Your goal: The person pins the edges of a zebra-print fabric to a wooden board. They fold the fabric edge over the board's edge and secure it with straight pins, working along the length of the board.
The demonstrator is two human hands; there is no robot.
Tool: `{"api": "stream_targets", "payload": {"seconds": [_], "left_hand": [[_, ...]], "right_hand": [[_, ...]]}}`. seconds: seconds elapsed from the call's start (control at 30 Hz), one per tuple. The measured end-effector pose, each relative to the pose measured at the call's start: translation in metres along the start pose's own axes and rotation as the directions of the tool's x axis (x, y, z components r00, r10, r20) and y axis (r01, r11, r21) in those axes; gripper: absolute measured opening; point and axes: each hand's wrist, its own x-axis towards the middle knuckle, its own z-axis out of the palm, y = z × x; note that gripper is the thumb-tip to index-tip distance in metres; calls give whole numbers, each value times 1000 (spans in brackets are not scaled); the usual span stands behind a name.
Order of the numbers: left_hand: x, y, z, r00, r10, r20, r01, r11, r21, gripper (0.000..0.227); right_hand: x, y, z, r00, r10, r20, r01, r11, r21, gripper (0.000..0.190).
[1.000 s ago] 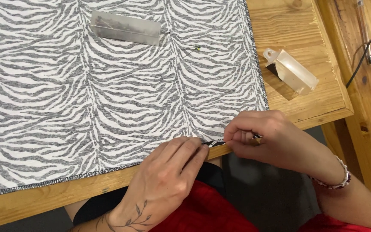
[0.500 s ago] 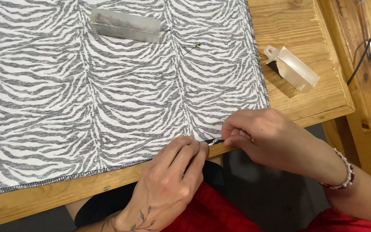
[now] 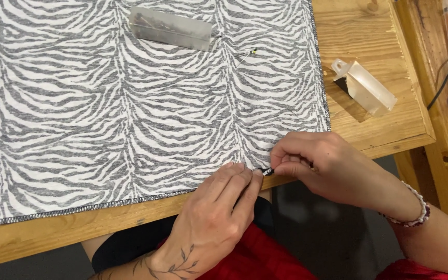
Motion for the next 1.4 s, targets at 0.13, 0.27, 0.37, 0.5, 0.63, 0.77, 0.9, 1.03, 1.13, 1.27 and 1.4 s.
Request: {"api": "stream_targets", "payload": {"seconds": [0.13,0.27,0.37,0.5,0.63,0.77,0.9,1.03,1.13,1.27,1.4], "left_hand": [[-3,0,4,1000,-14,2,14,999,-39,29],[-3,0,5,1000,-11,-5,11,999,-31,30],[-3,-1,5,999,4,-35,-4,1000,5,26],[1,-4,-7,998,5,-64,-10,996,-89,20],[-8,-17,-26,1000,-17,-10,16,998,-54,23],[-14,-32,-40,998,-52,-31,48,991,-125,20],[-15,-34,-43,1000,-30,-5,29,993,-114,13],[-19,-38,-43,999,-29,13,30,995,-92,17],[-20,-39,-48,999,-33,34,37,991,-130,18],[-19,-41,-58,1000,-16,15,17,998,-65,12],[-24,-42,-62,999,-27,19,27,1000,-12,12]], "right_hand": [[4,-5,2,978,209,-13,-207,976,74,8],[6,-10,5,914,405,-20,-392,895,213,12],[-2,-1,3,924,382,-40,-366,907,209,28],[-7,5,-6,878,478,21,-478,875,79,24],[-9,1,-8,886,460,63,-456,887,-66,16],[-15,-1,0,972,234,-14,-232,954,-191,7],[-15,-30,19,998,-45,-37,26,907,-419,13],[-22,-40,42,934,-337,-117,276,891,-359,38],[-22,-47,52,930,-332,-157,232,863,-450,36],[-24,-48,63,928,-336,-160,185,791,-583,36],[-24,-46,66,925,-341,-165,177,774,-608,39]]}}
